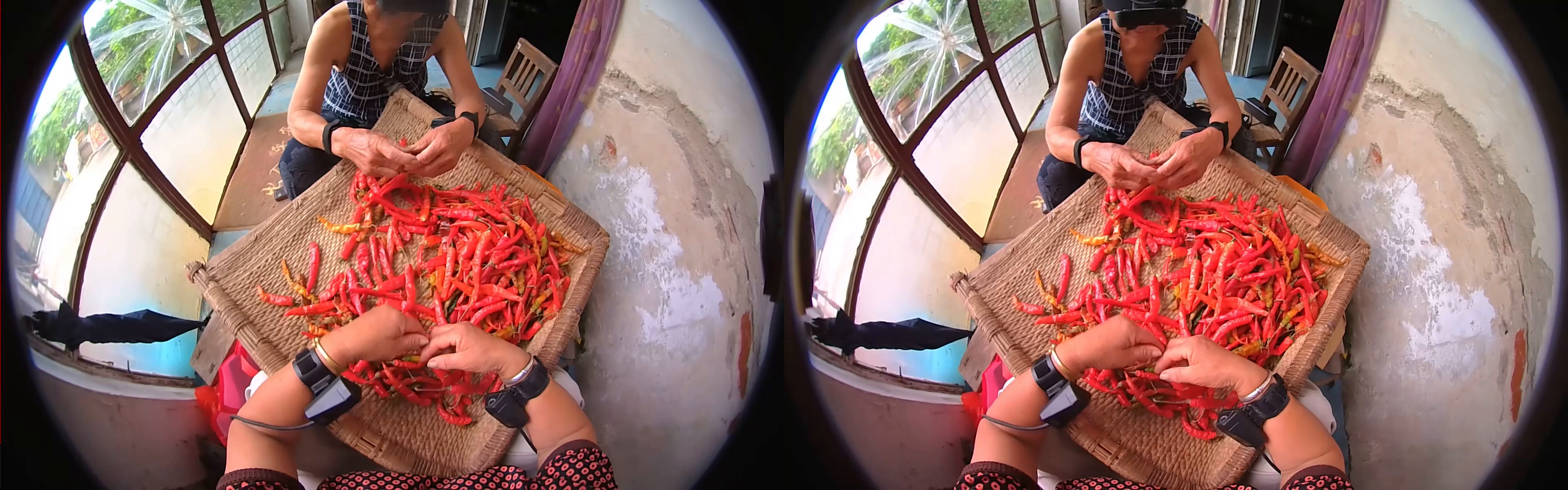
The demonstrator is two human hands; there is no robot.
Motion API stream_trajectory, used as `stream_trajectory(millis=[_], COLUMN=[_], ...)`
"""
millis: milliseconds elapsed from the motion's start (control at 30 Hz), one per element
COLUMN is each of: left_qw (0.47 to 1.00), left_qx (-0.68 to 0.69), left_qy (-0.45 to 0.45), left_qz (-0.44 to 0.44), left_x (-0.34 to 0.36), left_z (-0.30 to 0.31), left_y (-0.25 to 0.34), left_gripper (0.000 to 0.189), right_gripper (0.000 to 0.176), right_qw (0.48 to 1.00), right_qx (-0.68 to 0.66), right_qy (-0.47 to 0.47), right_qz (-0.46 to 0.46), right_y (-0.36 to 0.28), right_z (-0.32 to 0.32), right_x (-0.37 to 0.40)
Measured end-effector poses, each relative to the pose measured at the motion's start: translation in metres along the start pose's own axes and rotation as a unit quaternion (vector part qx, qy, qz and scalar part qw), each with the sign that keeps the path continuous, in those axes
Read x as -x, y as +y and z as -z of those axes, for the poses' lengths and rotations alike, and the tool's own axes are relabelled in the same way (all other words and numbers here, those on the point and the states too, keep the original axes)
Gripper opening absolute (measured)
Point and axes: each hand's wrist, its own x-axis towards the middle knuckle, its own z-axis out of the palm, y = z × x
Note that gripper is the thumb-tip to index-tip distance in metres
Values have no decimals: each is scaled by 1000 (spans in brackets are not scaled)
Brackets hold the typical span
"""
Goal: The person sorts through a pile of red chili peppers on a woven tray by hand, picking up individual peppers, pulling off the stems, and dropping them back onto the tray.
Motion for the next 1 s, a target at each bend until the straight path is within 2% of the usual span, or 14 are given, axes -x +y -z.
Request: stream_trajectory(millis=[100,167,200,233,333,367,433,600,633,700,767,867,967,1000], left_qw=[998,971,960,961,868,868,850,844,845,814,804,733,762,829], left_qx=[49,149,186,185,369,369,358,348,348,366,360,466,385,221], left_qy=[34,84,114,115,312,312,378,386,385,433,453,491,515,499], left_qz=[33,168,173,173,112,113,78,131,132,129,137,68,70,120], left_x=[8,12,13,14,11,8,4,5,8,15,19,17,-2,-2], left_z=[19,33,38,42,46,45,42,54,59,68,71,67,56,49], left_y=[6,7,3,-1,-17,-26,-36,-36,-38,-45,-47,-53,-52,-51], left_gripper=[20,18,18,18,16,16,15,15,15,16,16,16,25,37], right_gripper=[24,24,24,24,23,22,21,18,18,17,15,13,15,16], right_qw=[1000,998,998,999,997,992,995,1000,999,996,982,995,996,995], right_qx=[-9,-12,-11,-2,64,122,99,15,21,27,160,68,-21,-47], right_qy=[-11,-49,-49,-47,-30,-16,-15,12,5,-1,99,52,17,14], right_qz=[6,-24,-23,-20,-10,-4,-17,-7,-47,-86,-35,-49,-83,-86], right_y=[-3,-1,1,2,3,3,2,0,-6,-6,5,-1,-8,-9], right_z=[2,2,1,0,-1,-1,-1,4,9,13,14,15,8,6], right_x=[0,1,1,1,0,-1,-1,1,3,8,12,10,5,4])
